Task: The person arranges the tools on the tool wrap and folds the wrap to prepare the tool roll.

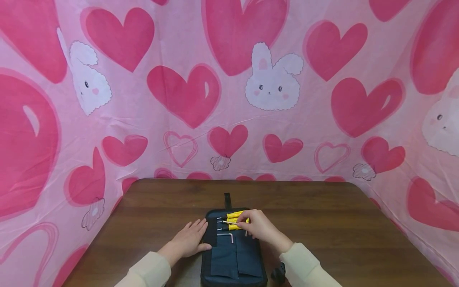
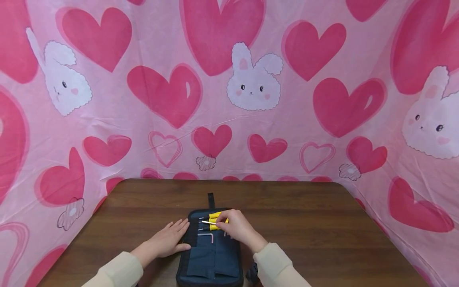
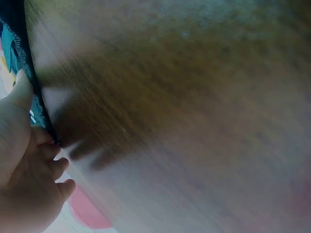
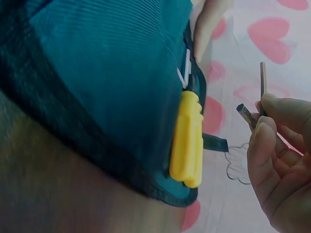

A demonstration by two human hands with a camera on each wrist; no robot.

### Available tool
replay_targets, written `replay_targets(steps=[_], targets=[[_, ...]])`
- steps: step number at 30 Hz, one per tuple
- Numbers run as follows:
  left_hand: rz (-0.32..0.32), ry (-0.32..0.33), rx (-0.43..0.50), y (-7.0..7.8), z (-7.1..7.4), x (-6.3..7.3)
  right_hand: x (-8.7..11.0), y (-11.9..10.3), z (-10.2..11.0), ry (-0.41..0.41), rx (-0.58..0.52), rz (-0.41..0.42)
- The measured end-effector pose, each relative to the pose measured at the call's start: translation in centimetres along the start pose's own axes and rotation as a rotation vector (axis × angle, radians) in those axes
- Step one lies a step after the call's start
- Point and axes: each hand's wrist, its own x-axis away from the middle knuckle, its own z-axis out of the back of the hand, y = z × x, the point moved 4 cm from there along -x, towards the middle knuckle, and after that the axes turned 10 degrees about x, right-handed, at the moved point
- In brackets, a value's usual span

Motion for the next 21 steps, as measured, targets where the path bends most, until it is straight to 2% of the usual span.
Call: replay_targets(steps=[12, 16, 21], targets=[[0.008, -0.004, 0.005, 0.0, 0.1, 0.0, -0.1, -0.5, -2.6, -0.136, 0.003, 0.013], [0.006, -0.004, 0.01, 0.0, 0.0, -0.1, 0.0, -0.4, -3.3, -0.191, 0.024, 0.01], [0.01, -0.009, 0.015, -0.1, -0.1, -0.1, 0.1, -0.3, -3.8, -0.224, 0.066, 0.018]])
